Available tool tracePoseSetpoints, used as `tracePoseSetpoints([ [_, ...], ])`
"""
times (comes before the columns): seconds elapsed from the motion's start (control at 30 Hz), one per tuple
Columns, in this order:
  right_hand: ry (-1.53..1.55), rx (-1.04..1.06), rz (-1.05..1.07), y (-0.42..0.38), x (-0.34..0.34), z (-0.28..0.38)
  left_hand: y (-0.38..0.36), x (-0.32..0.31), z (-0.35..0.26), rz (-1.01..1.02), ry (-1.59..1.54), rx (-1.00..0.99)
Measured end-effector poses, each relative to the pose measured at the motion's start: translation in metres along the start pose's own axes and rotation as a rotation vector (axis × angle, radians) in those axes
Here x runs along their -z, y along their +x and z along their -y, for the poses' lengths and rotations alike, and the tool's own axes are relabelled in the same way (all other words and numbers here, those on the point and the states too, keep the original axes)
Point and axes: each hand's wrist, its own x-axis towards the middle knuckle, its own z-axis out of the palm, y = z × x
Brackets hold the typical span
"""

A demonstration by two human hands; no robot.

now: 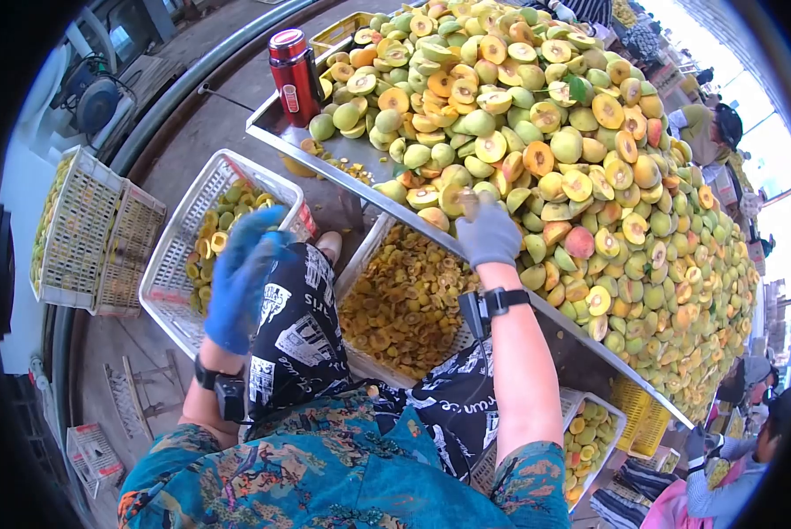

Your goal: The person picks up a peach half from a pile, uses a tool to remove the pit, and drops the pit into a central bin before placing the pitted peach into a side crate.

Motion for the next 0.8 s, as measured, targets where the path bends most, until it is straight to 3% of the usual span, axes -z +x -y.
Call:
tracePoseSetpoints([
  [0.07, 0.123, -0.050, -0.063, -0.019, 0.019, 0.001, 0.006, -0.024, 0.015, 0.189, -0.150, 0.161],
  [0.13, 1.082, -0.276, 0.192, -0.043, 0.035, 0.004, 0.009, -0.047, 0.035, 0.283, -0.302, 0.298],
  [0.23, 1.525, -0.352, 0.305, -0.094, 0.060, 0.031, 0.014, -0.077, 0.066, 0.349, -0.452, 0.504],
  [0.27, 1.550, -0.349, 0.325, -0.107, 0.069, 0.043, 0.014, -0.084, 0.067, 0.429, -0.544, 0.543],
  [0.33, 1.362, -0.286, 0.372, -0.123, 0.073, 0.059, 0.005, -0.089, 0.071, 0.490, -0.534, 0.437],
  [0.4, 1.200, -0.254, 0.251, -0.140, 0.078, 0.072, 0.006, -0.086, 0.088, 0.478, -0.302, 0.135],
  [0.43, 1.034, -0.221, 0.138, -0.148, 0.079, 0.075, 0.004, -0.077, 0.090, 0.452, 0.263, -0.395],
  [0.53, 0.809, -0.016, 0.059, -0.172, 0.069, 0.074, 0.002, -0.065, 0.069, 0.425, 0.480, -0.437],
  [0.57, 0.712, 0.082, 0.020, -0.177, 0.082, 0.084, -0.007, -0.070, 0.058, 0.425, 0.018, -0.077],
  [0.6, 0.714, 0.082, 0.018, -0.181, 0.080, 0.088, -0.012, -0.072, 0.052, 0.426, 0.021, -0.079],
  [0.67, 0.713, 0.114, -0.008, -0.186, 0.077, 0.092, -0.019, -0.078, 0.046, 0.372, -0.182, 0.115],
  [0.8, 0.640, 0.196, -0.099, -0.193, 0.074, 0.095, -0.034, -0.079, 0.041, 0.369, -0.144, -0.054],
])
